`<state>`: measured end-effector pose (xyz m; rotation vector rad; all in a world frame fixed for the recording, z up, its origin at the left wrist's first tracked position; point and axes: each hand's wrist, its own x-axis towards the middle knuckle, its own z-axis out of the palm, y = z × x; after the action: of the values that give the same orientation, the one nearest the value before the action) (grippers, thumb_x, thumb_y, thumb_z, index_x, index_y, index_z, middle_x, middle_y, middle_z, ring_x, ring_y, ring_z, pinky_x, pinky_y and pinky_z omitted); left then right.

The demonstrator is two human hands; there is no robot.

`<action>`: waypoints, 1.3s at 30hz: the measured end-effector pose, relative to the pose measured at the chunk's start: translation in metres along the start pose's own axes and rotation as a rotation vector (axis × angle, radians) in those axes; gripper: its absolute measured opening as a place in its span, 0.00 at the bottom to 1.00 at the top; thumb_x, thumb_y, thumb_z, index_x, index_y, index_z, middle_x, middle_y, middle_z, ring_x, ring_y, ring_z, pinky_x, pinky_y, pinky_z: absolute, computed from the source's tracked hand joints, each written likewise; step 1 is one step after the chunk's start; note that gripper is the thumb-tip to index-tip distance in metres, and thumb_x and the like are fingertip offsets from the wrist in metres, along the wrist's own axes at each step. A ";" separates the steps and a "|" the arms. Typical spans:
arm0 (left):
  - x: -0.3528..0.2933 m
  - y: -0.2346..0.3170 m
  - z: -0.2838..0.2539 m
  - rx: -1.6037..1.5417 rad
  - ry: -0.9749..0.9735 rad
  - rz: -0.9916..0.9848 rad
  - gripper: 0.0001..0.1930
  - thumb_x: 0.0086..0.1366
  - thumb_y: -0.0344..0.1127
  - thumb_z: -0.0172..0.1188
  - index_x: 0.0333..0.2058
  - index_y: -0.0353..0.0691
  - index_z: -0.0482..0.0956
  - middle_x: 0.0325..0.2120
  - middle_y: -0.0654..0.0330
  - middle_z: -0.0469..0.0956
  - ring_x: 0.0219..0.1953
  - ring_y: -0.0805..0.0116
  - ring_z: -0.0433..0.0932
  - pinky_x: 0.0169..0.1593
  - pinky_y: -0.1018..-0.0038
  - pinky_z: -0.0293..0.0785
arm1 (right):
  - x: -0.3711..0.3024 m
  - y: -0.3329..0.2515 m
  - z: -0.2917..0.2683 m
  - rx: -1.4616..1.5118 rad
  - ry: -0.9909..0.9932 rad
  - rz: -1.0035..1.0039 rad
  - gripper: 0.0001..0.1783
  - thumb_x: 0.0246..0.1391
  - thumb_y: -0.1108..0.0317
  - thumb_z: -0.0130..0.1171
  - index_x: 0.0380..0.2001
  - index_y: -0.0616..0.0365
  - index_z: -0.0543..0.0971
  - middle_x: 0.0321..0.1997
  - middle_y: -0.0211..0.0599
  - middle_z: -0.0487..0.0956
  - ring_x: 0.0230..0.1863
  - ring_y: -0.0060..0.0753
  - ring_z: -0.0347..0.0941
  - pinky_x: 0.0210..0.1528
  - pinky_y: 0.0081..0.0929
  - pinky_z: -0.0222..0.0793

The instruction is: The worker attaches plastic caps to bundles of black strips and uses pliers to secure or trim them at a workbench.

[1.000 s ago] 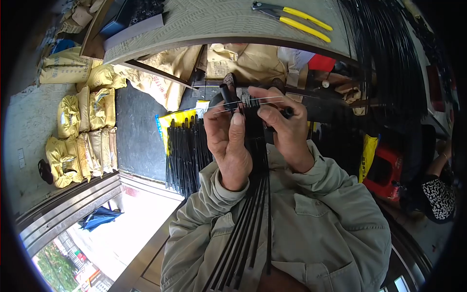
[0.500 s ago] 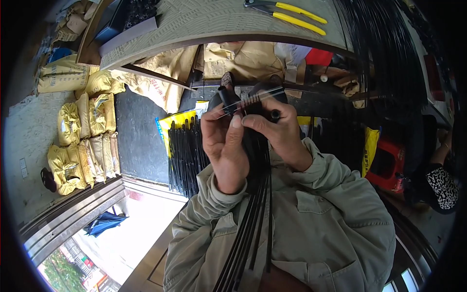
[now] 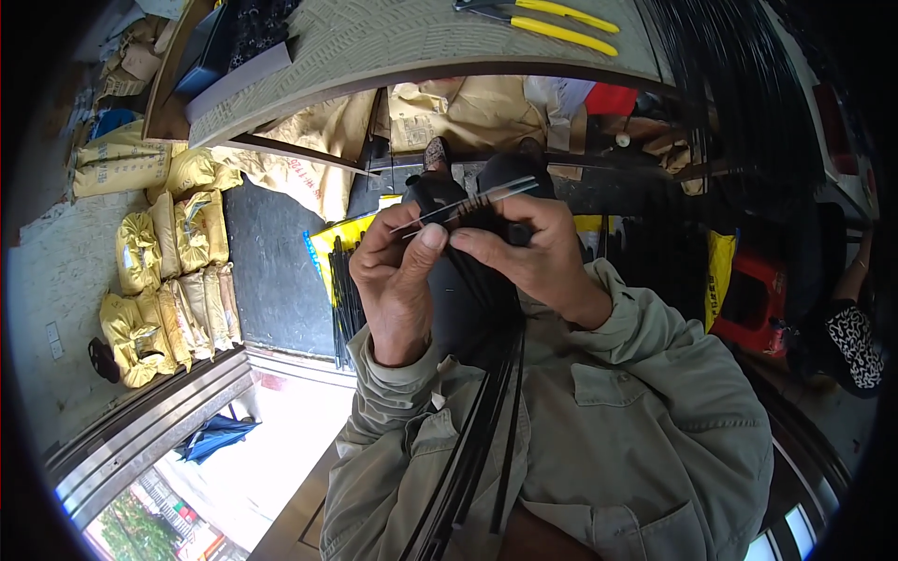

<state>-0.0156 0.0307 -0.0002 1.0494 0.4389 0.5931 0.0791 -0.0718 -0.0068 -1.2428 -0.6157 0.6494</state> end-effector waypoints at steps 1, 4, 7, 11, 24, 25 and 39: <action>-0.001 -0.001 0.001 0.009 0.017 0.008 0.12 0.55 0.25 0.57 0.39 0.32 0.72 0.30 0.61 0.75 0.33 0.78 0.72 0.39 0.82 0.67 | 0.001 0.002 0.003 0.063 0.038 0.005 0.07 0.44 0.73 0.60 0.28 0.65 0.77 0.25 0.27 0.74 0.28 0.14 0.66 0.32 0.13 0.61; -0.002 -0.002 0.002 -0.021 0.013 0.008 0.13 0.56 0.27 0.56 0.40 0.31 0.71 0.31 0.60 0.75 0.34 0.77 0.72 0.41 0.82 0.66 | 0.003 0.004 0.004 0.128 0.055 -0.032 0.07 0.44 0.72 0.61 0.27 0.65 0.77 0.25 0.28 0.74 0.28 0.13 0.66 0.31 0.13 0.60; -0.002 -0.002 0.000 -0.047 -0.016 0.004 0.13 0.57 0.28 0.56 0.41 0.31 0.71 0.33 0.60 0.75 0.34 0.77 0.72 0.42 0.81 0.66 | 0.004 0.006 0.001 0.123 0.018 -0.113 0.08 0.44 0.71 0.62 0.26 0.65 0.77 0.26 0.28 0.74 0.27 0.13 0.65 0.30 0.13 0.60; -0.002 -0.005 0.002 -0.068 -0.047 0.013 0.13 0.57 0.28 0.55 0.42 0.30 0.71 0.34 0.59 0.75 0.36 0.76 0.71 0.43 0.80 0.66 | 0.002 0.004 -0.008 0.121 -0.065 0.005 0.10 0.43 0.69 0.63 0.25 0.64 0.76 0.25 0.28 0.74 0.27 0.13 0.65 0.30 0.13 0.60; 0.000 -0.033 0.013 -0.214 0.056 0.086 0.10 0.59 0.28 0.53 0.38 0.28 0.73 0.35 0.57 0.75 0.37 0.74 0.72 0.44 0.80 0.66 | 0.018 0.008 -0.035 0.271 0.038 -0.016 0.11 0.48 0.64 0.58 0.31 0.60 0.74 0.27 0.27 0.71 0.29 0.15 0.65 0.33 0.15 0.61; -0.001 -0.031 0.019 -0.236 0.072 0.031 0.10 0.59 0.28 0.52 0.37 0.28 0.73 0.34 0.57 0.76 0.36 0.74 0.73 0.44 0.80 0.66 | 0.024 0.001 -0.045 0.461 0.153 -0.136 0.12 0.49 0.63 0.57 0.33 0.60 0.73 0.28 0.27 0.70 0.31 0.16 0.66 0.34 0.16 0.61; -0.008 -0.016 0.029 -0.465 0.045 -0.085 0.05 0.54 0.22 0.57 0.31 0.34 0.75 0.27 0.64 0.75 0.30 0.82 0.72 0.38 0.86 0.68 | 0.082 -0.061 -0.021 -0.295 -0.538 -0.126 0.18 0.46 0.71 0.60 0.41 0.61 0.70 0.25 0.28 0.74 0.22 0.11 0.65 0.22 0.09 0.59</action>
<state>-0.0005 -0.0003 -0.0010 0.5721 0.3593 0.6073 0.1562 -0.0361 0.0539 -1.2897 -1.2628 0.8134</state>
